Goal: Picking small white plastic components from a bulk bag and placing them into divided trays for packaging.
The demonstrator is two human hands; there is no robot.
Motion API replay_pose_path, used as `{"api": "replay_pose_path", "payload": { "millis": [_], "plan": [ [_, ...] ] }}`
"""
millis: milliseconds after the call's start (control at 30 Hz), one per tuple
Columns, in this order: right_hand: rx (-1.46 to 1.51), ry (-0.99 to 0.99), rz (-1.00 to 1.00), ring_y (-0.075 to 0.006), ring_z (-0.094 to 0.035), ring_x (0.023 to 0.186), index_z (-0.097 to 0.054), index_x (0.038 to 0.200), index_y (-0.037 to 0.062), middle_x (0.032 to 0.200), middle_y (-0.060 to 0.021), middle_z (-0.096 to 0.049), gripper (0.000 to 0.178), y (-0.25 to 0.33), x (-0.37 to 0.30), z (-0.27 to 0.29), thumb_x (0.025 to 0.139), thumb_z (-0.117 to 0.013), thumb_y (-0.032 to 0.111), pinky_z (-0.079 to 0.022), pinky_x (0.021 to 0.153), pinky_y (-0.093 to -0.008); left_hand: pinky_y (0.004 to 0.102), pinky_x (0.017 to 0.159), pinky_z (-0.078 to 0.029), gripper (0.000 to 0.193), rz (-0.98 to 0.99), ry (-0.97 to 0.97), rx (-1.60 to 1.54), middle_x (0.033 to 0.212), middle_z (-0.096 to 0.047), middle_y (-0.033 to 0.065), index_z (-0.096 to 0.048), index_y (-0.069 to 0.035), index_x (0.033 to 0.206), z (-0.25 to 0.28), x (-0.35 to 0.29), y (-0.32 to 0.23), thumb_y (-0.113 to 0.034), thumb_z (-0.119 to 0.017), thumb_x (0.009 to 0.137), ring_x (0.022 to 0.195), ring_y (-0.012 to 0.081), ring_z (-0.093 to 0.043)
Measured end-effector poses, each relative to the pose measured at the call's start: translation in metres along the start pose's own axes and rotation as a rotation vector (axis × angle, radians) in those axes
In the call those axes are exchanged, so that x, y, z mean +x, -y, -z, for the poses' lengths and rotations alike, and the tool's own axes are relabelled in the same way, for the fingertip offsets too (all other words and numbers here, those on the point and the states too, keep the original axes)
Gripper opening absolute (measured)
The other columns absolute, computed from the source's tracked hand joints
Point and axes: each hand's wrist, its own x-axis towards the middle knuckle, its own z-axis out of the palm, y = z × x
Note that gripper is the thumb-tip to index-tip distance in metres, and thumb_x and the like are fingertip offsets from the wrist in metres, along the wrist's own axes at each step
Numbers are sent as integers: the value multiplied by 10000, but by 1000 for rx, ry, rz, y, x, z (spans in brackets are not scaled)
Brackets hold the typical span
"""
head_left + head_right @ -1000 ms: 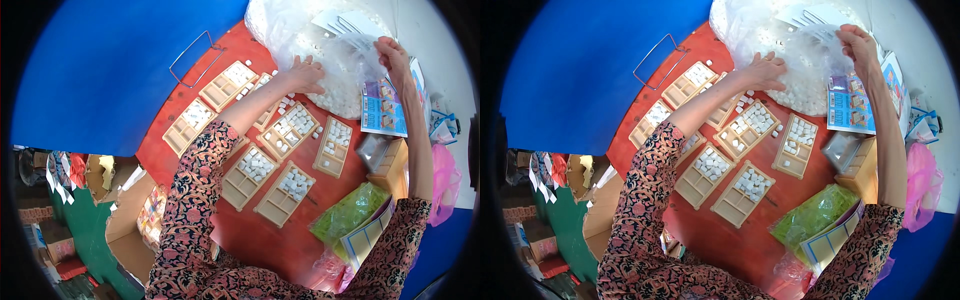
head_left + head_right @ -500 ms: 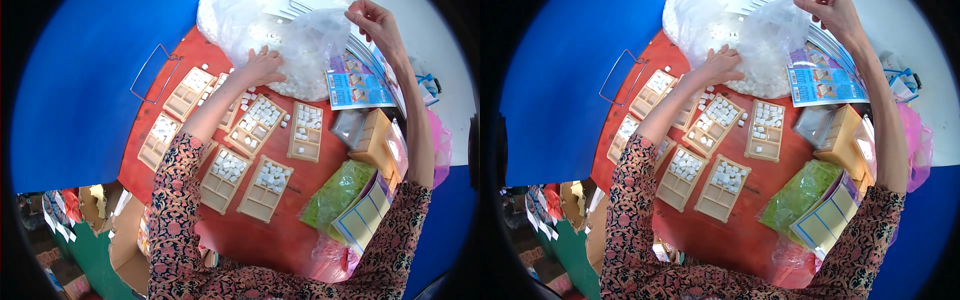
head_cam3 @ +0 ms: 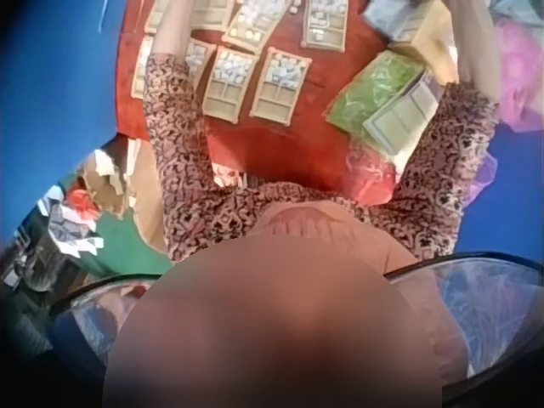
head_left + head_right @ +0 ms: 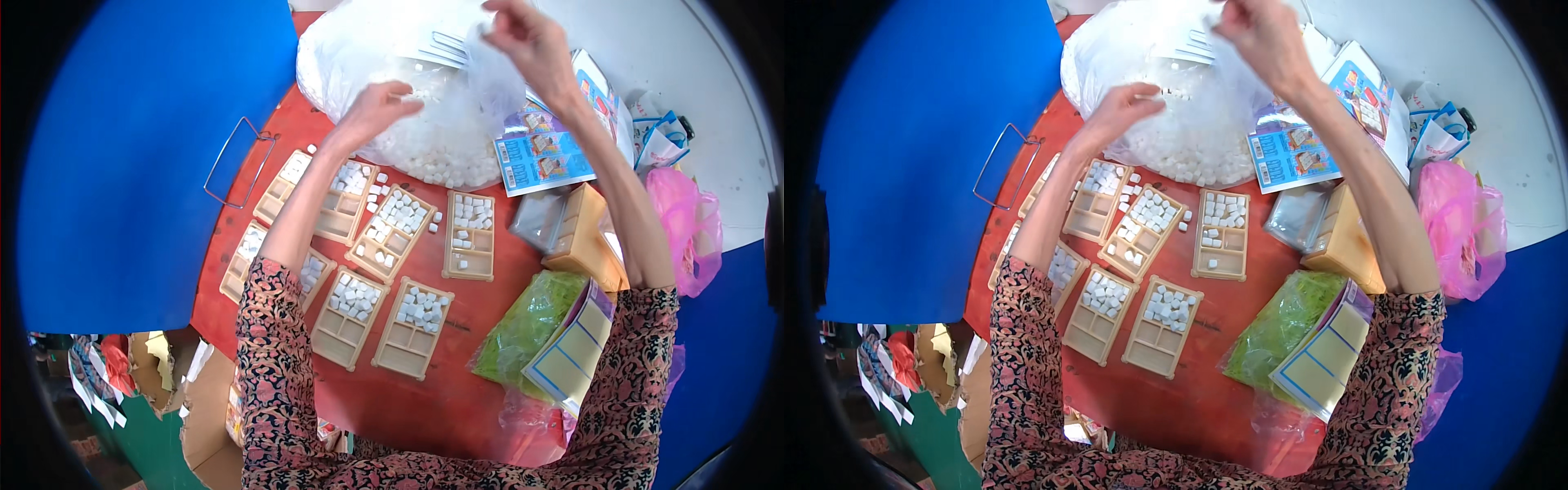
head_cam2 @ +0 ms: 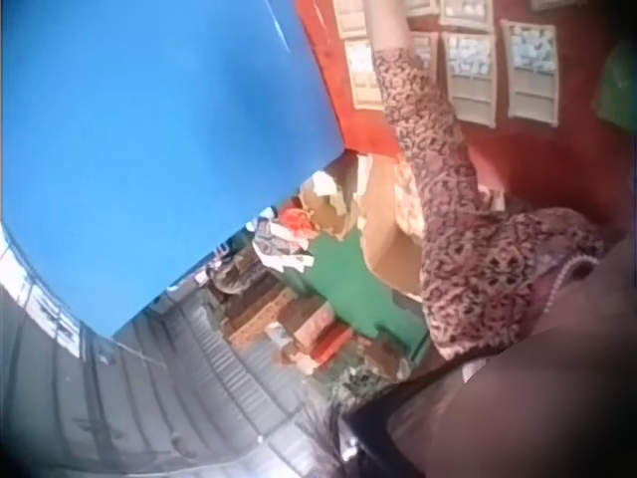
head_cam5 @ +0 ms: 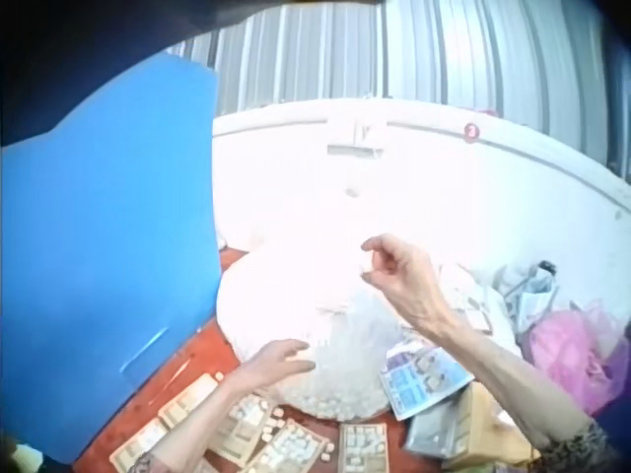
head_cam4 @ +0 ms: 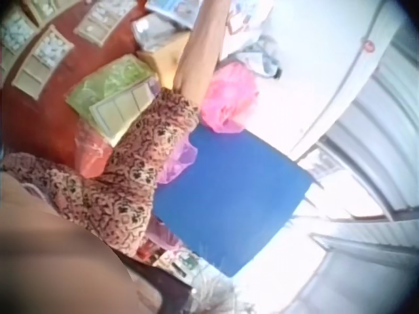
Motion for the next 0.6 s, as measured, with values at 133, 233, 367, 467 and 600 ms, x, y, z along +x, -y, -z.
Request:
{"api": "replay_pose_path", "payload": {
  "millis": [133,233,367,467,600],
  "plan": [
    [27,301,-34,-53,-505,716,-577,1092,8,760,22,-525,310,-1,-35,-24,791,-629,-43,-455,687,-213,272,838,-498,313,-30,-193,-462,963,-665,116,-590,12,1125,1,-3,-46,-214,-578,909,917,188,-647],
    [82,332,-45,-66,-522,737,-565,1111,14,776,8,-541,340,-1,-47,-37,783,-626,-53,-470,721,-220,338,872,-519,292,34,-88,-852,1003,-640,164,-563,49,1118,-8,-10,-59,-177,-539,935,925,249,-647],
    [106,365,-19,-119,-569,768,-549,1138,31,809,-19,-563,406,-1,-56,-46,754,-612,-88,-493,773,-250,353,899,-513,291,104,-82,-1067,1053,-614,180,-546,71,1125,-15,-15,-56,-140,-547,925,969,275,-630],
    [135,376,-5,-141,-589,787,-540,1154,36,821,-30,-570,441,-1,-61,-47,741,-606,-104,-498,775,-266,360,912,-508,287,119,-119,-1105,1090,-593,182,-538,84,1126,-19,-17,-50,-106,-560,912,1006,289,-613],
    [144,372,29,-167,-604,814,-534,1175,46,840,-44,-583,475,-8,-68,-50,730,-611,-103,-503,777,-286,349,914,-511,286,155,-97,-1105,1072,-599,166,-539,83,1127,-23,-15,-49,-69,-582,888,998,281,-613]
  ]
}}
